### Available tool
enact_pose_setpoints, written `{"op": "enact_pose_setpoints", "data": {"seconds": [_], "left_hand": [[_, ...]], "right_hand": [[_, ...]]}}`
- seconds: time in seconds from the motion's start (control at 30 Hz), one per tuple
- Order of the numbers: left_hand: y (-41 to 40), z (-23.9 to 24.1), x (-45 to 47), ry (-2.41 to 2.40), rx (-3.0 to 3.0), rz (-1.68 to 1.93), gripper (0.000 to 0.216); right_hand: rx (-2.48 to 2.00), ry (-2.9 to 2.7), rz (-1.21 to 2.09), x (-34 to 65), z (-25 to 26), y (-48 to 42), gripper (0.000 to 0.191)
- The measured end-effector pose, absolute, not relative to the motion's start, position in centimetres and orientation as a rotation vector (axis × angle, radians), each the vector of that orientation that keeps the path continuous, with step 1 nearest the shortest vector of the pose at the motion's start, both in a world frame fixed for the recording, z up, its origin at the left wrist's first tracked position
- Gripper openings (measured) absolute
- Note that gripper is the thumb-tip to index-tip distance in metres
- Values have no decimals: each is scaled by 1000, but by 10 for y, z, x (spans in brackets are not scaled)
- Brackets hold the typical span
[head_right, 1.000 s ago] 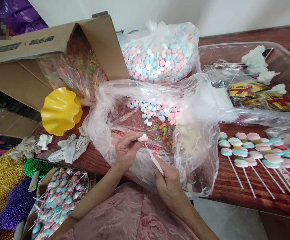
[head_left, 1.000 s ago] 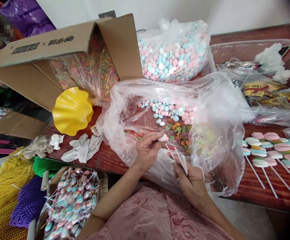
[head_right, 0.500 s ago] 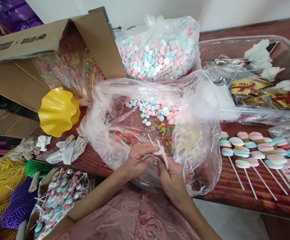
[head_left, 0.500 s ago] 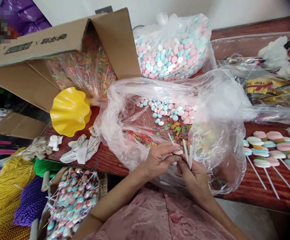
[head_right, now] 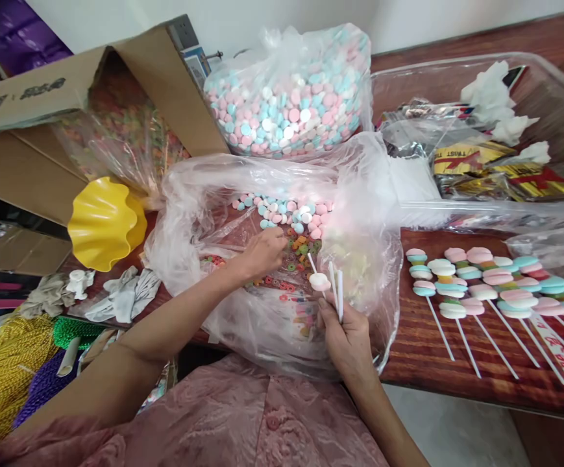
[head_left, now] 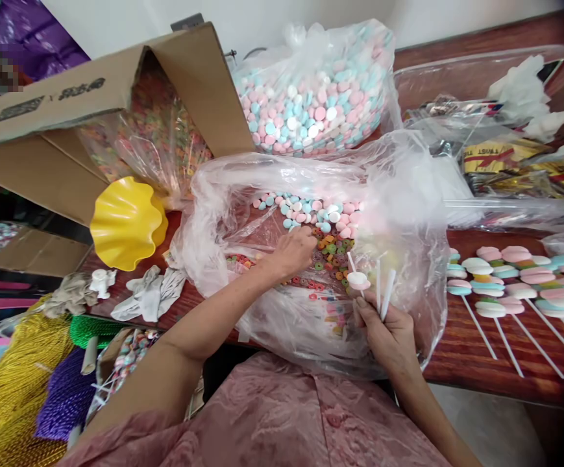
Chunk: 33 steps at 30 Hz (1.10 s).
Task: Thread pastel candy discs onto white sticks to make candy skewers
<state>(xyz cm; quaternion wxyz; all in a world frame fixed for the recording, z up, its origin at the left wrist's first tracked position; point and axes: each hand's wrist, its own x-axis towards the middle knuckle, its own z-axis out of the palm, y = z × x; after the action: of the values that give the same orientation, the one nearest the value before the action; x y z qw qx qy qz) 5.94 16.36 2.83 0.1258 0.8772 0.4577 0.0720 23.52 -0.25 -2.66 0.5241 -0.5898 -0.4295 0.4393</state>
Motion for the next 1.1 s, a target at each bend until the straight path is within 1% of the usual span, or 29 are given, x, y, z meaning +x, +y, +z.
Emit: {"op": "enact_pose_setpoints", "data": {"seconds": [0.1, 0.17, 0.33, 0.43, 0.5, 0.53, 0.63, 0.73, 0.83, 0.97, 1.1], "left_hand": [[153, 25, 55, 1163, 2423, 374, 20], [144, 19, 55, 1087, 2413, 360, 20], [123, -4, 62, 966, 2655, 356, 19], [121, -9, 59, 960, 2618, 469, 26], [121, -5, 55, 1010, 2444, 578, 33], [121, -2, 51, 1029, 2301, 636, 33], [115, 14, 40, 1017, 1698, 779, 25], [103, 27, 28, 972, 1159, 887, 29], [90, 30, 22, 949, 937, 1010, 34], [81, 27, 18, 927, 1021, 1171, 31], [78, 30, 10, 945, 1557, 1290, 18]], "right_hand": [[-1404, -1083, 1050, 239, -26, -5, 28], [-1409, -1116, 1033, 240, -24, -4, 28], [-1449, -1258, 973, 240, -23, -4, 27], [-1473, -1304, 930, 242, -29, -8, 27], [-1479, -1310, 914, 244, -31, -12, 28], [-1479, -1319, 914, 244, -32, -13, 28], [-1480, -1378, 914, 242, -28, -18, 29], [-1470, -1482, 916, 234, -18, -19, 29], [-1454, -1598, 889, 224, -9, -19, 28], [-1447, -1776, 779, 218, -5, -17, 29], [-1499, -1914, 634, 222, -9, -19, 40]]}}
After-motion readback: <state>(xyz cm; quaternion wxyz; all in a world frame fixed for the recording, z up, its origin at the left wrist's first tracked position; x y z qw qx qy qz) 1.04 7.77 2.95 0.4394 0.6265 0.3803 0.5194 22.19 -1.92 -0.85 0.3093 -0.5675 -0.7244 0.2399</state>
